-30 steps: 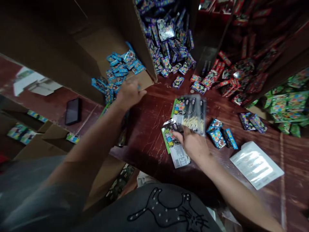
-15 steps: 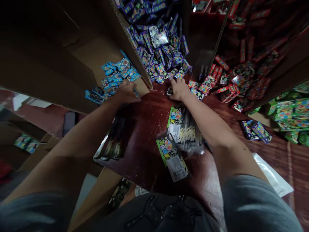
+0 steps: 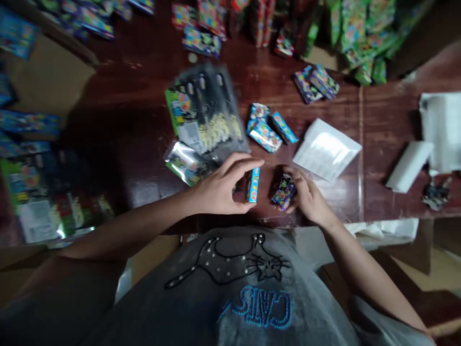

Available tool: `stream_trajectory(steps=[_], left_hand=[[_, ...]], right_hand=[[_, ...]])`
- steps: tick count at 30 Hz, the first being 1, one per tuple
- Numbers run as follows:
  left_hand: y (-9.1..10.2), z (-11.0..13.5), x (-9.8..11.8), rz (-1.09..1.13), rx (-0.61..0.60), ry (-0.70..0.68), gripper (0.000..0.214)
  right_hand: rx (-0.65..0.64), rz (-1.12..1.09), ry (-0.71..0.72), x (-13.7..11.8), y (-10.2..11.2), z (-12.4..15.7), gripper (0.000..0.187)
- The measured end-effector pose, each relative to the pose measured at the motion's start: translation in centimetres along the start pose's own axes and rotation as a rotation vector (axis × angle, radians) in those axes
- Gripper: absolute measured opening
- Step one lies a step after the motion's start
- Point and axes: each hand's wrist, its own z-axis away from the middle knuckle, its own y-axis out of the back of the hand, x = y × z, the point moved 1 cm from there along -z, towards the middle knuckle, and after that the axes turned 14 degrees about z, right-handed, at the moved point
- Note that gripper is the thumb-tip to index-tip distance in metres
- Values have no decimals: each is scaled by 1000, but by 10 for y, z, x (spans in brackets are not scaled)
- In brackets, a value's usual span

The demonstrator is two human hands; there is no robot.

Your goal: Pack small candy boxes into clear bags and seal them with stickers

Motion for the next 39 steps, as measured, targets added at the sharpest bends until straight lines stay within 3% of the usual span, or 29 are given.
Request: stream_trajectory(steps=[4, 9, 12, 14, 17, 20, 24, 26, 28, 31, 33, 36, 39], left_hand=[[-33, -15, -18, -28, -100, -136, 78], [-40, -14, -20, -324, -175, -96, 62], [-36, -8, -14, -493, -219, -12, 57], [-35, -7, -11, -548, -239, 30, 57], [-39, -10, -11, -540, -265, 66, 64], [-46, -14, -10, -503, -270, 96, 70], [-46, -15, -6, -535, -284, 104, 71], [-41, -17, -4, -557, -296, 87, 74], [-34, -21, -3, -572, -306, 65, 83], [-30, -33, -3, -574, -409, 34, 90], [-30, -39, -1, -567, -476, 37, 85], [-29, -39, 2, -513, -405, 62, 84], [-24, -27, -1, -393, -310, 54, 89]], right_hand=[[162, 149, 21, 22, 7, 20, 73], [432, 735, 282, 37, 29, 33, 80], [349, 890, 585, 45, 26, 28, 96], [279, 945, 697, 47, 18, 20, 99], [247, 972, 714, 46, 9, 5, 93], [230, 938, 764, 45, 2, -3, 98], [187, 906, 836, 41, 9, 1, 108], [221, 870, 894, 35, 30, -1, 110], [365, 840, 913, 23, 65, -14, 102], [667, 900, 793, -4, 134, -57, 82], [728, 984, 656, -26, 171, -97, 76], [566, 1120, 575, -55, 196, -153, 82], [406, 1161, 605, -78, 203, -181, 86]])
